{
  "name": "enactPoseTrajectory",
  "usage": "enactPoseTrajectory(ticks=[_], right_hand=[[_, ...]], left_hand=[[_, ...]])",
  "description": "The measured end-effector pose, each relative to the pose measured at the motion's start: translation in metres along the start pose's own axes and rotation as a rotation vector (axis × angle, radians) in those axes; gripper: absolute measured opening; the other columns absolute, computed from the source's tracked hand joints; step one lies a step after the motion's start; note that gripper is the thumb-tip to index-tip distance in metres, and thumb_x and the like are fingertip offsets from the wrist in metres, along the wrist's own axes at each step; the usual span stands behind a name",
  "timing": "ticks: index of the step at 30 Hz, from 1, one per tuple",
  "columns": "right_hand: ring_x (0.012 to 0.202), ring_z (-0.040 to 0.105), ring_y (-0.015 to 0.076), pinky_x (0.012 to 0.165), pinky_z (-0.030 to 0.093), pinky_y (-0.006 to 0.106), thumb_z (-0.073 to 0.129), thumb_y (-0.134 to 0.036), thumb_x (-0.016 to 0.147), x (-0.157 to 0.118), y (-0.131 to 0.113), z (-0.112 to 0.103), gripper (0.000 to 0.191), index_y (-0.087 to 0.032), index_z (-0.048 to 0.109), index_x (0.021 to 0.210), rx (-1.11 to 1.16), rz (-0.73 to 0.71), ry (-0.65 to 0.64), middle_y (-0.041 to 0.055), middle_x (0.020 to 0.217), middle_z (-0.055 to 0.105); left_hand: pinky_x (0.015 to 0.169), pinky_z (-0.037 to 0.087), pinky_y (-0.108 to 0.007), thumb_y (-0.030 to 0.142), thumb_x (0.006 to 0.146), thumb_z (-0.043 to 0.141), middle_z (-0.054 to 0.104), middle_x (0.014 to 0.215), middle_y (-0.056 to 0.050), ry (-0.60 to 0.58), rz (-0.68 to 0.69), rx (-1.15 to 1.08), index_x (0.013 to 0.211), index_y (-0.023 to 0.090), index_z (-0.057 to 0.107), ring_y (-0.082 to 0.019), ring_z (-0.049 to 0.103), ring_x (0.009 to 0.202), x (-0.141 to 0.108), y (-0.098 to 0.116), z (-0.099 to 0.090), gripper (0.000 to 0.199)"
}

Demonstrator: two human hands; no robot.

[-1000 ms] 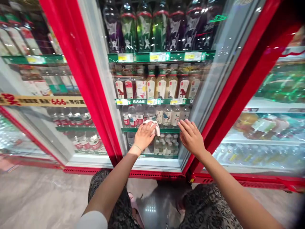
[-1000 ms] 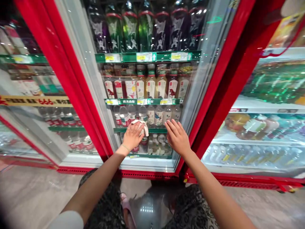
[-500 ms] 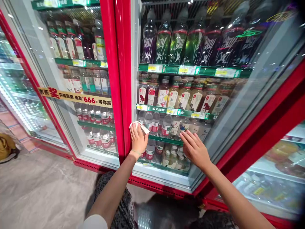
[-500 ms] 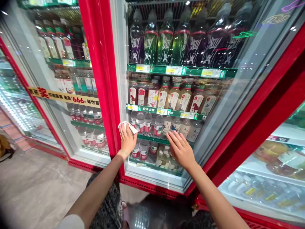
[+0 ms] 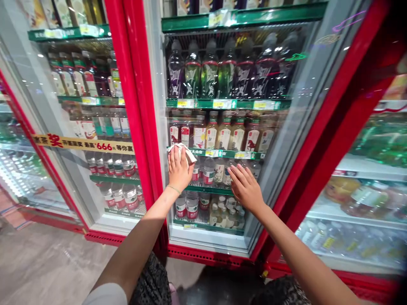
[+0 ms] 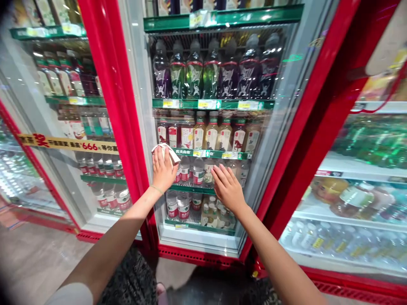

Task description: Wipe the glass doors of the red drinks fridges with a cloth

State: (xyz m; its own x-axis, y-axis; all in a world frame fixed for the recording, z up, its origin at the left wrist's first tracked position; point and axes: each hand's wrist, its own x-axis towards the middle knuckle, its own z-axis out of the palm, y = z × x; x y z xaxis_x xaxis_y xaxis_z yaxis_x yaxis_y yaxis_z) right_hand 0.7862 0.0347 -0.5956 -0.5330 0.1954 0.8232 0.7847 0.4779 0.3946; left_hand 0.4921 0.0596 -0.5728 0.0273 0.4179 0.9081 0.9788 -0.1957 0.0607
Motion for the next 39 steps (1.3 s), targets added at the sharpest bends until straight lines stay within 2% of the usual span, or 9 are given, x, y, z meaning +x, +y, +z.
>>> enactPoseTrajectory(ticks=[7, 13, 16, 18, 23, 28, 31, 34, 39], right_hand=[[0.152, 0.039, 0.0299, 0.124, 0.038, 0.054, 0.05, -0.015, 0.099, -0.055, 0.069, -0.044, 0.078, -0.022, 0.013, 0.167, -0.102, 0.169, 0.013, 0.0115, 0.156, 0.053], [0.152, 0.039, 0.0307, 0.122, 0.04, 0.057, 0.051, -0.016, 0.099, -0.097, 0.119, -0.082, 0.077, -0.024, 0.017, 0.167, -0.197, 0.296, 0.031, 0.0132, 0.156, 0.053], [0.153, 0.038, 0.0313, 0.122, 0.041, 0.057, 0.052, -0.016, 0.098, -0.109, 0.129, -0.094, 0.077, -0.023, 0.018, 0.167, -0.233, 0.331, 0.028, 0.0145, 0.154, 0.054], [0.153, 0.037, 0.0309, 0.122, 0.042, 0.056, 0.053, -0.015, 0.098, -0.116, 0.13, -0.099, 0.078, -0.022, 0.018, 0.167, -0.246, 0.331, 0.015, 0.0152, 0.153, 0.055], [0.154, 0.037, 0.0295, 0.124, 0.039, 0.056, 0.051, -0.016, 0.1, -0.124, 0.116, -0.097, 0.075, -0.021, 0.019, 0.167, -0.227, 0.34, -0.038, 0.0145, 0.155, 0.053], [0.153, 0.039, 0.0286, 0.124, 0.039, 0.055, 0.049, -0.018, 0.101, -0.115, 0.093, -0.089, 0.07, -0.02, 0.022, 0.166, -0.197, 0.306, -0.069, 0.0138, 0.154, 0.055], [0.153, 0.039, 0.0287, 0.124, 0.039, 0.055, 0.048, -0.017, 0.101, -0.106, 0.084, -0.088, 0.069, -0.02, 0.023, 0.165, -0.176, 0.285, -0.105, 0.0133, 0.156, 0.053], [0.153, 0.037, 0.0291, 0.125, 0.038, 0.056, 0.048, -0.017, 0.1, -0.097, 0.076, -0.083, 0.072, -0.021, 0.021, 0.166, -0.15, 0.277, -0.122, 0.0128, 0.158, 0.051], [0.154, 0.037, 0.0292, 0.125, 0.037, 0.056, 0.048, -0.016, 0.099, -0.075, 0.047, -0.055, 0.077, -0.024, 0.014, 0.167, -0.046, 0.244, -0.094, 0.0117, 0.158, 0.05]], left_hand=[[0.131, 0.015, -0.055, 0.036, 0.099, 0.054, 0.021, 0.172, -0.016, -0.108, 0.234, -0.063, 0.165, 0.019, 0.024, -0.032, 0.018, 0.16, 0.014, 0.139, 0.03, 0.074], [0.133, 0.015, -0.046, 0.032, 0.101, 0.048, 0.017, 0.173, -0.01, -0.16, 0.502, -0.156, 0.165, 0.018, 0.019, -0.022, 0.016, 0.161, 0.038, 0.27, 0.057, 0.071], [0.133, 0.016, -0.041, 0.023, 0.102, 0.042, 0.016, 0.173, -0.008, -0.165, 0.573, -0.186, 0.165, 0.015, 0.019, -0.019, 0.015, 0.161, 0.038, 0.313, 0.07, 0.068], [0.133, 0.016, -0.04, 0.018, 0.102, 0.037, 0.014, 0.173, -0.007, -0.174, 0.584, -0.198, 0.165, 0.014, 0.018, -0.018, 0.015, 0.161, 0.029, 0.324, 0.076, 0.066], [0.134, 0.016, -0.04, 0.017, 0.102, 0.034, 0.015, 0.173, -0.006, -0.295, 0.659, -0.19, 0.165, 0.015, 0.019, -0.017, 0.017, 0.16, -0.025, 0.302, 0.088, 0.065], [0.132, 0.023, -0.039, 0.017, 0.098, 0.043, 0.042, 0.163, -0.01, -0.418, 0.788, -0.176, 0.156, 0.013, 0.043, -0.018, 0.036, 0.154, -0.077, 0.268, 0.094, 0.058], [0.131, 0.027, -0.037, 0.018, 0.098, 0.046, 0.047, 0.161, -0.007, -0.411, 0.81, -0.192, 0.153, 0.017, 0.048, -0.017, 0.04, 0.151, -0.078, 0.25, 0.091, 0.055], [0.13, 0.028, -0.038, 0.02, 0.1, 0.046, 0.04, 0.165, -0.004, -0.401, 0.796, -0.186, 0.154, 0.022, 0.047, -0.016, 0.039, 0.152, -0.068, 0.218, 0.081, 0.054], [0.13, 0.025, -0.04, 0.027, 0.102, 0.047, 0.029, 0.17, -0.002, -0.394, 0.656, -0.143, 0.163, 0.031, 0.027, -0.016, 0.033, 0.155, -0.061, 0.128, 0.055, 0.064]])
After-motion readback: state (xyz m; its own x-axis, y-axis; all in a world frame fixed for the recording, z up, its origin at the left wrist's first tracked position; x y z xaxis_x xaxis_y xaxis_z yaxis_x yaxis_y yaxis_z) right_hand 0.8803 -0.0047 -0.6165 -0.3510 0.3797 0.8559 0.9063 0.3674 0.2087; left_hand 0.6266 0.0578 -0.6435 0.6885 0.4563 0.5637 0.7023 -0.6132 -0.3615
